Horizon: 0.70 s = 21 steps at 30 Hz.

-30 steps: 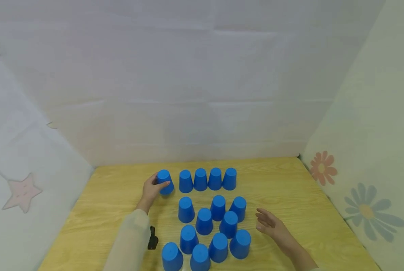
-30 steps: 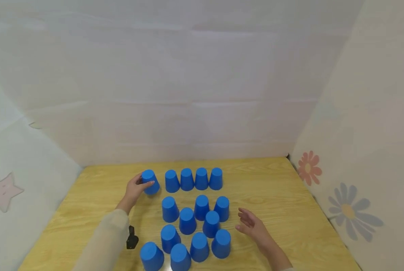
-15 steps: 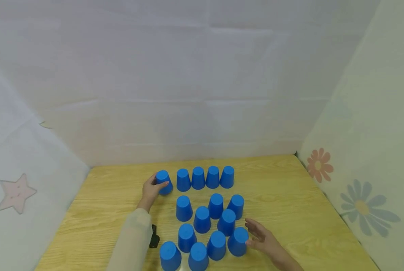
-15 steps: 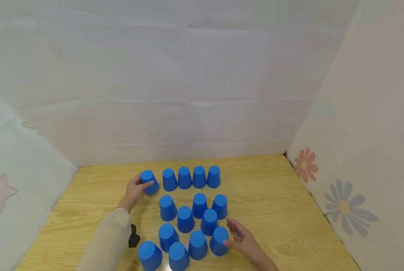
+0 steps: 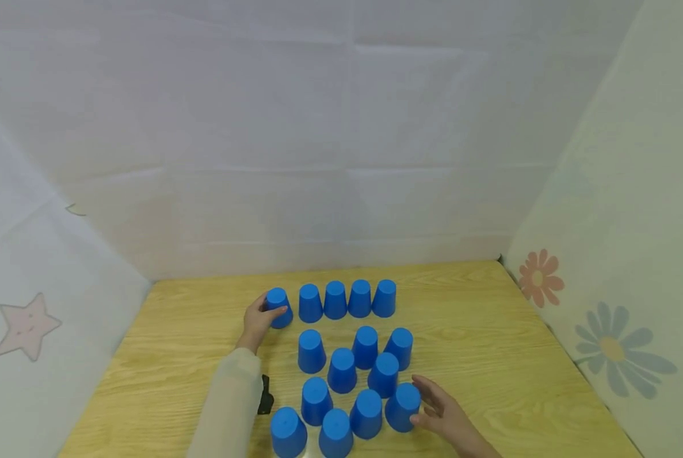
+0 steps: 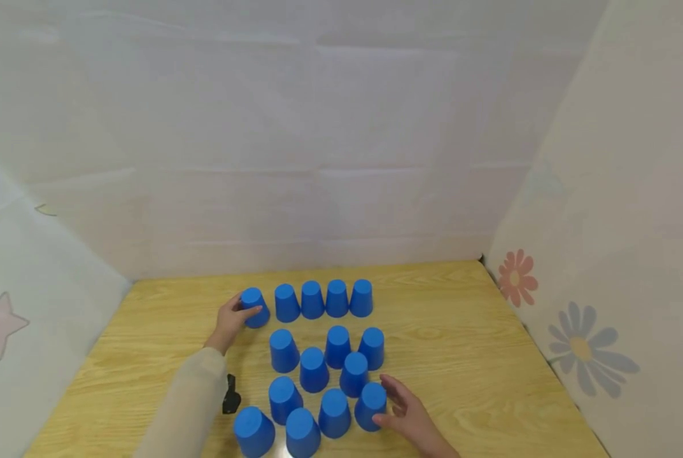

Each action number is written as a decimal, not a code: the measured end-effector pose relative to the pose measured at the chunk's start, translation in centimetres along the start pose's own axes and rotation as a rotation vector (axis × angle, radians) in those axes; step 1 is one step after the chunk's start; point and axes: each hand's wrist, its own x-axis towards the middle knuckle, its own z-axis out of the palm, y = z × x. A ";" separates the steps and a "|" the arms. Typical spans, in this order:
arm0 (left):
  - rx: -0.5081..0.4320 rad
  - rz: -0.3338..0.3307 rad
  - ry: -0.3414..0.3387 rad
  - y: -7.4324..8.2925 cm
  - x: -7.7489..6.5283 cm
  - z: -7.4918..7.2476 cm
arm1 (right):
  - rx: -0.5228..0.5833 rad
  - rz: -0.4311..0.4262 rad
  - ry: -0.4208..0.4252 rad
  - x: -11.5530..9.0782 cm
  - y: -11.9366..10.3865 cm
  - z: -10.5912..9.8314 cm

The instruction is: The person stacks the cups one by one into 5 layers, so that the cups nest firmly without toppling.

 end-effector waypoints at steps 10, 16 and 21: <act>0.006 -0.019 -0.016 0.0 0.5 0.6 | -0.019 -0.006 0.026 0.4 0.5 1.1; 0.012 -0.041 -0.020 -0.1 0.7 0.9 | -0.021 -0.025 0.055 0.5 0.5 1.6; 0.021 -0.042 -0.019 0.0 0.7 1.1 | -0.023 -0.047 0.066 0.5 0.6 1.8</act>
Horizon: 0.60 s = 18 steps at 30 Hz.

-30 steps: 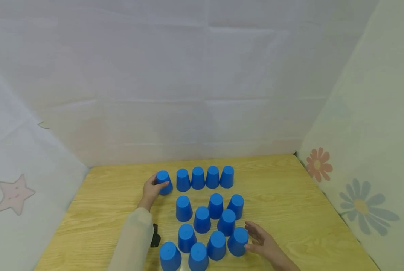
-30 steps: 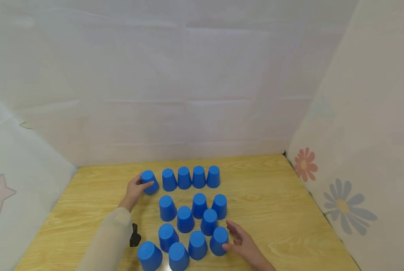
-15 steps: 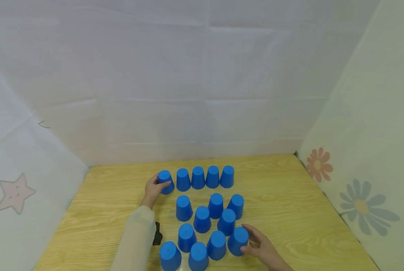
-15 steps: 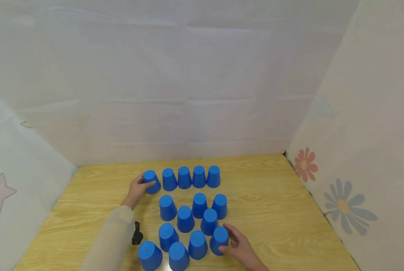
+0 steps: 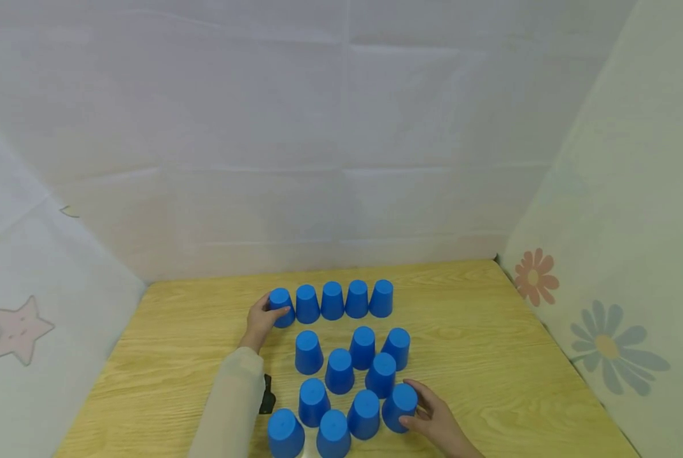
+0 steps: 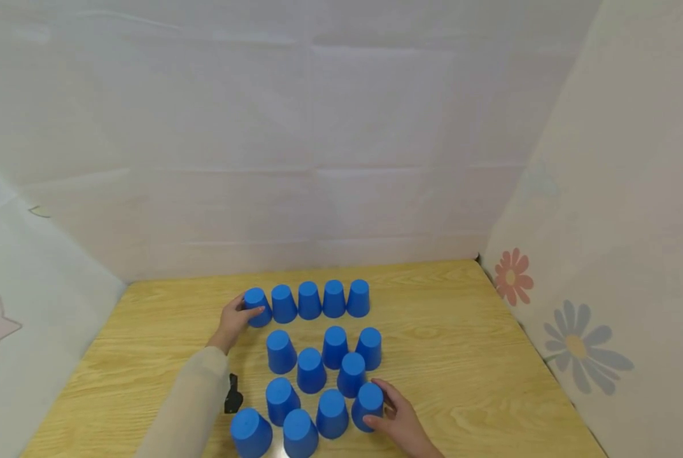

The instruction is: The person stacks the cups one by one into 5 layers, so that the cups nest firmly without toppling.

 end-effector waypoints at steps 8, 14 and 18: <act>-0.010 -0.008 -0.007 0.0 0.1 0.1 | 0.002 -0.002 0.030 0.0 0.2 0.3; -0.009 -0.007 -0.010 0.2 0.0 0.0 | -0.006 -0.008 0.054 0.1 0.4 0.4; 0.001 -0.003 -0.010 0.2 0.0 0.1 | -0.012 -0.006 0.060 0.1 0.3 0.6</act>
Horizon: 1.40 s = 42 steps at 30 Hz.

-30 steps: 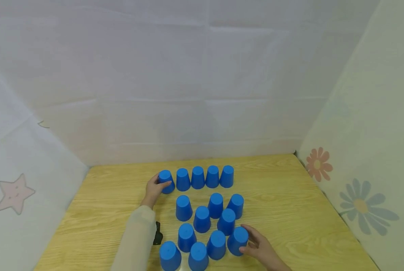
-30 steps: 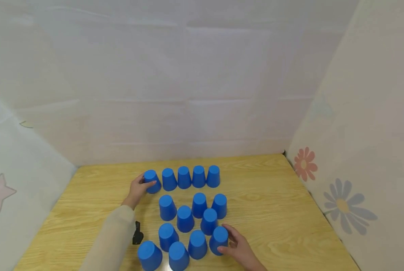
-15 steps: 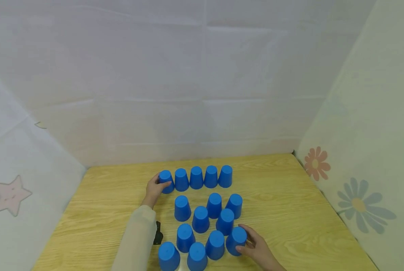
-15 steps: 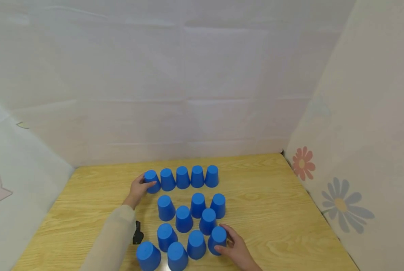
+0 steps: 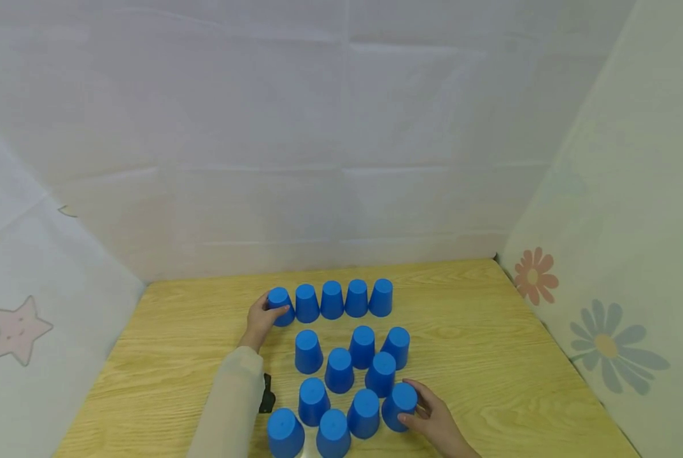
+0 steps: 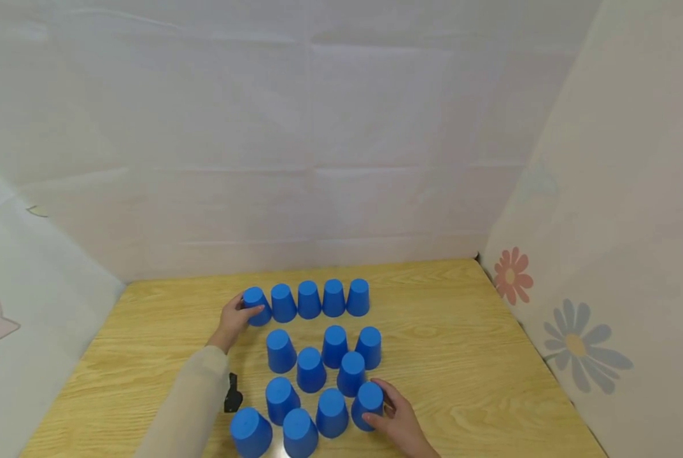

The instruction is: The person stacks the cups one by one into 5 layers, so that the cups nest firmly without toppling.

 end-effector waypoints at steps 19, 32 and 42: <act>0.039 -0.036 0.008 0.3 -0.8 -0.4 | -0.011 0.037 0.043 0.2 0.2 0.6; 0.119 0.012 -0.050 0.5 -2.0 -2.6 | -0.031 0.011 0.081 0.1 0.1 0.5; 0.123 0.096 -0.071 0.7 -3.6 -4.0 | -0.068 0.041 0.118 -0.1 0.2 -0.1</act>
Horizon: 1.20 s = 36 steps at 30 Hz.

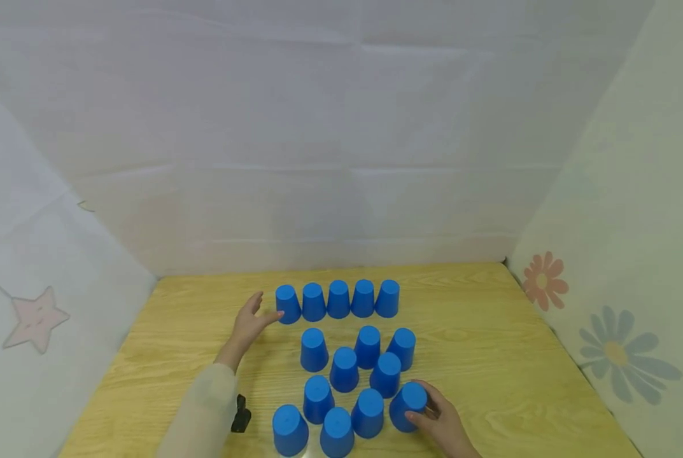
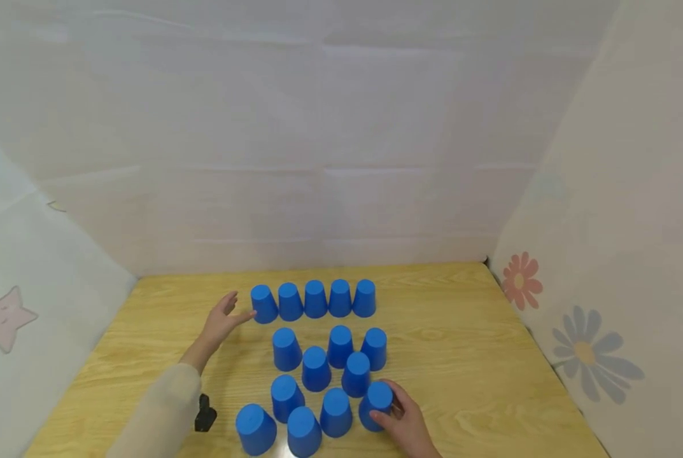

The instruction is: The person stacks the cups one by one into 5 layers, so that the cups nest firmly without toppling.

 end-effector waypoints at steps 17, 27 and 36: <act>-0.099 0.158 -0.077 3.7 -5.5 -0.7 | -0.022 -0.020 0.043 0.5 -1.8 -1.5; -0.105 0.222 -0.209 4.0 -9.3 -0.7 | -0.062 -0.103 0.070 1.9 -3.7 -3.5; -0.092 0.172 -0.313 3.5 -12.0 0.0 | -0.060 -0.203 -0.016 2.8 -5.7 -4.8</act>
